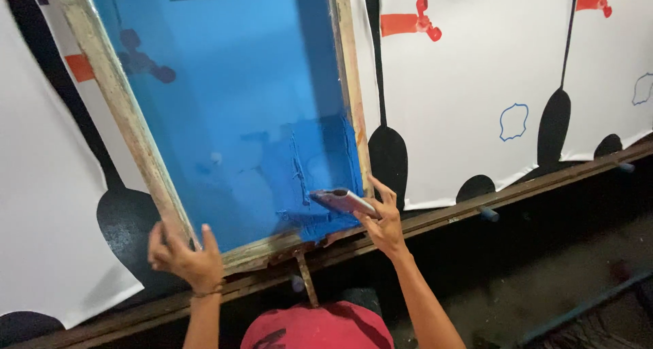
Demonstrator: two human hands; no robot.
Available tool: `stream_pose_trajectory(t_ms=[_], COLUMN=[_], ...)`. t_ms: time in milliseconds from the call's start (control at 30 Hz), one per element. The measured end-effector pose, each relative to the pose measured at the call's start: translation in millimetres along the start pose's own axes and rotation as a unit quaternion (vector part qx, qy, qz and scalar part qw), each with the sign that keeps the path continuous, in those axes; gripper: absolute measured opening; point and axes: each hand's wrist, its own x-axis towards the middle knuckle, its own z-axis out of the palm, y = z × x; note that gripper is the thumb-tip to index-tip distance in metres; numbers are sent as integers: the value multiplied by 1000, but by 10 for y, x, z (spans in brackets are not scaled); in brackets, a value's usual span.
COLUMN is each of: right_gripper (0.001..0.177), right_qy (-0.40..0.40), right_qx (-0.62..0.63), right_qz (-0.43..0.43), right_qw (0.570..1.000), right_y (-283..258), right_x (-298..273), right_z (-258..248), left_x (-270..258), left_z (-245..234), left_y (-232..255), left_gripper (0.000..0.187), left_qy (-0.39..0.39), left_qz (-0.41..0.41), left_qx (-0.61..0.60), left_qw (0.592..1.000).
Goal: The person uses a squeegee to spread blue ink across a screen printing frame. They repeatedly pull the ink down the screen and then lift the squeegee to return to the top. The person briefly moves to a nearby table to check a white t-shirt before returning to continue printing on the screen.
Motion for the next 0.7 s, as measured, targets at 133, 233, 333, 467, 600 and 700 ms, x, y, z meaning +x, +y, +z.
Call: stream_pose_trajectory(t_ms=[133,233,333,467,600,700], right_gripper=[20,35,43,39,29,21], right_qy=[19,28,40,107,148,157], right_qx=[81,125,207,229,221,221], right_qz=[80,177,194,162,87,66], right_qw=[993,976,958,954,960,960], right_y=[158,224,303,327,135,-290], right_x=[11,13,26,30,79,33], right_z=[123,214,289,355,415,516], left_x=[19,-4,47,149,312,545], left_z=[210,344,326,122,200,-204], left_y=[-400,-534,-484,-314,-690,-598], left_gripper=[68,63,48,48,51,42], left_qy=[-40,-63,-33,-15,23,8], left_qz=[-51,-99,-84,-62,-52,-87], left_qx=[5,-63,-123,-115,-150,-211], left_qw=[998,991,988,991,987,974])
